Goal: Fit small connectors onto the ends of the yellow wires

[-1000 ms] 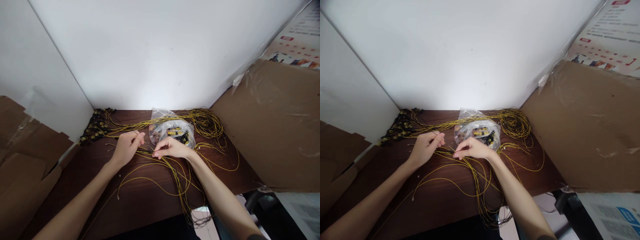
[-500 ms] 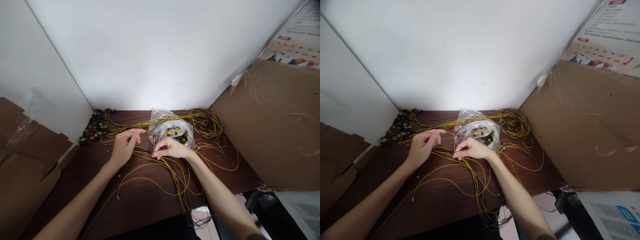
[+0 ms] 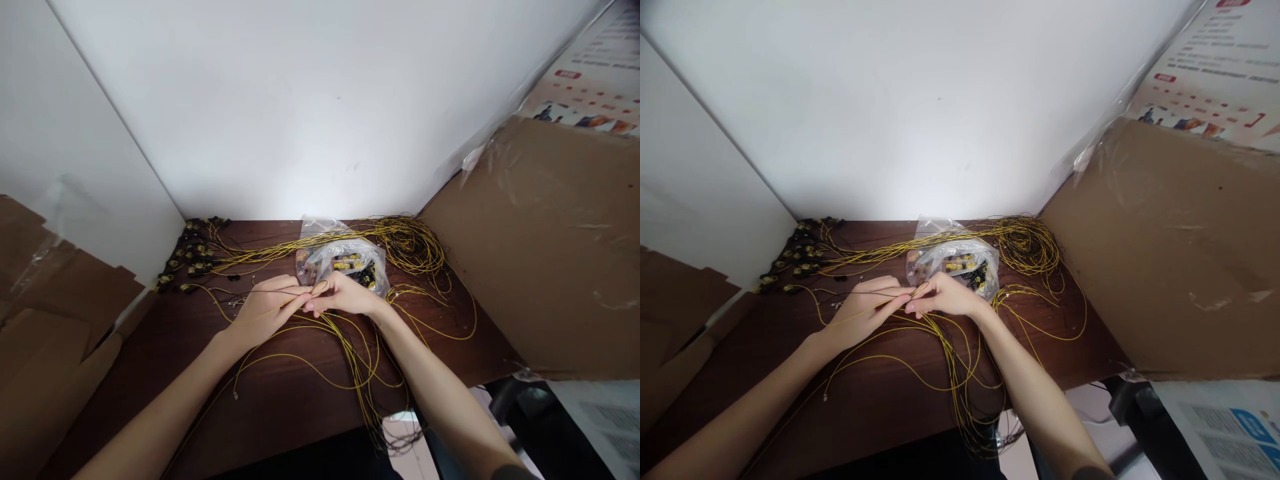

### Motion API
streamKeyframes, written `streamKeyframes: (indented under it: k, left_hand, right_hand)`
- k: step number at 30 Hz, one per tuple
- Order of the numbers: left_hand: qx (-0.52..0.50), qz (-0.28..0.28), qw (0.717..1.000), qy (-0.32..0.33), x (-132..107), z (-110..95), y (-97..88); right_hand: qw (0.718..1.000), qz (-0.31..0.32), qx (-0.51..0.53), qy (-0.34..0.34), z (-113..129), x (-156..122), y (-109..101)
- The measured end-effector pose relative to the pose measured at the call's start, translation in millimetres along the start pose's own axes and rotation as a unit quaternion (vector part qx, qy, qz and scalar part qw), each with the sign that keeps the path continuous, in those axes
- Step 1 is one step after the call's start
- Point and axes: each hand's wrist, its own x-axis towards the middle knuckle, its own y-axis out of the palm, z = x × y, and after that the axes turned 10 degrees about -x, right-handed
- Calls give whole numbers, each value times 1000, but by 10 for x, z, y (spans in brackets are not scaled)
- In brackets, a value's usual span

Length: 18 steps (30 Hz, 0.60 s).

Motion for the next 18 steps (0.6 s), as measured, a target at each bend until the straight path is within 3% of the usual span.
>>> streamKeyframes:
  k: [11,18]
  left_hand:
    - [-47,-42,997,34,9,-23,41]
    - [-99,-195,975,-44,65,-2,-63]
  right_hand:
    - [999,-5,-32,-10,-8,5,-17]
    - [999,-4,-27,-25,-25,6,-27]
